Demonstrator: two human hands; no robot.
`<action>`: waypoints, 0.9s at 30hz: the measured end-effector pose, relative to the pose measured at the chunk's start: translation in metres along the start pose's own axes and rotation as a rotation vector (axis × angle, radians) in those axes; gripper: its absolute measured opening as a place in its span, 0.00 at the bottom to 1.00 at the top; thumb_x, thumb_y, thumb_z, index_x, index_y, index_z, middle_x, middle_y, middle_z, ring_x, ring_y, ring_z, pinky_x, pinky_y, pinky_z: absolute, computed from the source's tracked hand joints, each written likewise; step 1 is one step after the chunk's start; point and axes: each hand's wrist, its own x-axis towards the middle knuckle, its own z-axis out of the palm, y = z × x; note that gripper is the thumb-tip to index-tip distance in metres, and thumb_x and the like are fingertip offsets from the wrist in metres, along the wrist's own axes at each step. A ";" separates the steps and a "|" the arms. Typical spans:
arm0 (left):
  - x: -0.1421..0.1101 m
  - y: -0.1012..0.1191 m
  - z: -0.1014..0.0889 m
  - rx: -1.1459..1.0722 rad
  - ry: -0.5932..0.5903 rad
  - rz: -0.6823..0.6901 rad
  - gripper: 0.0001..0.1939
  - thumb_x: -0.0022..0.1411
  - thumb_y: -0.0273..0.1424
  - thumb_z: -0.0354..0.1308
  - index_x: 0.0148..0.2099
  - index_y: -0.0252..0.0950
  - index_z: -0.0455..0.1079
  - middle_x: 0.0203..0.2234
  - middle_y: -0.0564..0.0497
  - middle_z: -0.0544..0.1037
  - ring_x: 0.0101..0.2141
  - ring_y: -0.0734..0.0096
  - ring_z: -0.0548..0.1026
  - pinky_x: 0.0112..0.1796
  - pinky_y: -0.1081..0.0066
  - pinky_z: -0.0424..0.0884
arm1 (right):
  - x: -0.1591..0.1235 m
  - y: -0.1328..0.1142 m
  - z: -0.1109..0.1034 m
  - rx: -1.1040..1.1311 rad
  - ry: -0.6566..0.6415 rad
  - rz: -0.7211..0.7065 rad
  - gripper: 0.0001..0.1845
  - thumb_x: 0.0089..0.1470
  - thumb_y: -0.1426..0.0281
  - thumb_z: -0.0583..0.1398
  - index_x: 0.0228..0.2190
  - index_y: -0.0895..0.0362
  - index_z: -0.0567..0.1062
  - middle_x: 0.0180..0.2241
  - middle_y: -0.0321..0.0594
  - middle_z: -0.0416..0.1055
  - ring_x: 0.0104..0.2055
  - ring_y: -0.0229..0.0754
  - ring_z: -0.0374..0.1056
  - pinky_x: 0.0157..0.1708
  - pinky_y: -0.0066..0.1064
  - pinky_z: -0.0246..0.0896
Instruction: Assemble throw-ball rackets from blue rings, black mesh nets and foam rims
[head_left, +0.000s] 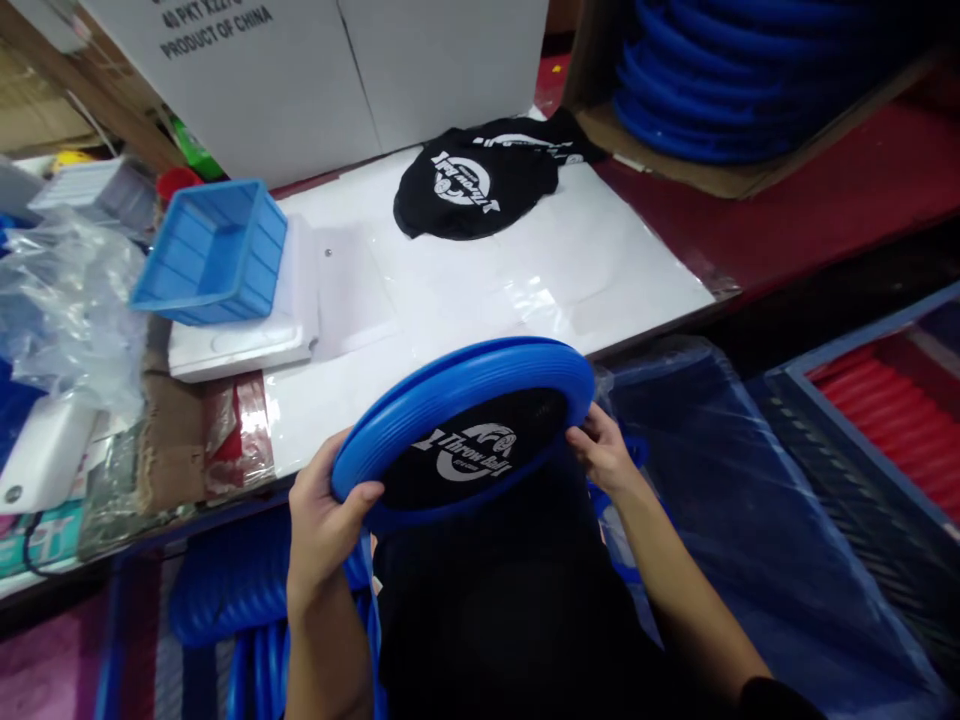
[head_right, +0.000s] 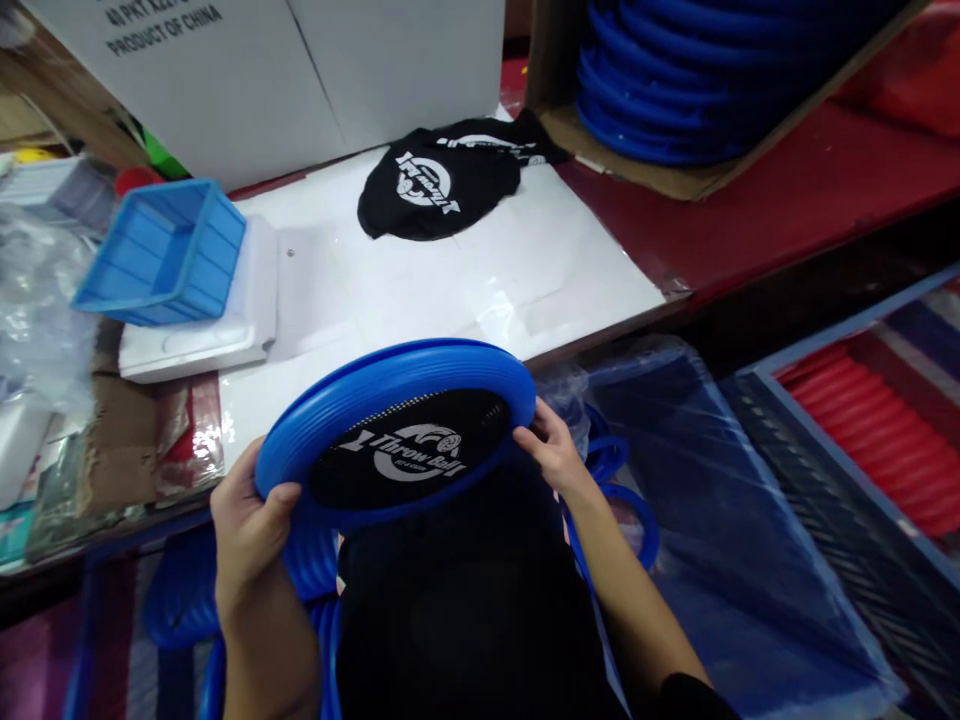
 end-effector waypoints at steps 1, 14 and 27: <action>0.003 0.006 -0.001 0.060 -0.019 0.079 0.27 0.65 0.54 0.68 0.54 0.39 0.81 0.38 0.49 0.86 0.36 0.61 0.85 0.37 0.69 0.80 | 0.003 -0.003 -0.007 -0.048 -0.040 -0.008 0.33 0.46 0.41 0.72 0.45 0.50 0.79 0.33 0.38 0.79 0.39 0.52 0.78 0.42 0.44 0.77; 0.006 0.051 0.008 0.240 -0.373 0.615 0.24 0.69 0.40 0.69 0.62 0.36 0.74 0.41 0.45 0.87 0.37 0.62 0.87 0.41 0.71 0.82 | -0.015 -0.169 0.014 -0.696 -0.694 -0.813 0.25 0.66 0.64 0.67 0.61 0.55 0.74 0.52 0.48 0.81 0.54 0.50 0.78 0.58 0.43 0.73; 0.021 0.062 0.026 0.280 -0.566 0.572 0.23 0.73 0.42 0.64 0.63 0.35 0.72 0.45 0.42 0.85 0.43 0.58 0.85 0.45 0.64 0.81 | -0.025 -0.163 0.048 -0.907 -0.619 -0.964 0.22 0.71 0.59 0.61 0.56 0.62 0.75 0.47 0.50 0.83 0.45 0.51 0.81 0.45 0.41 0.76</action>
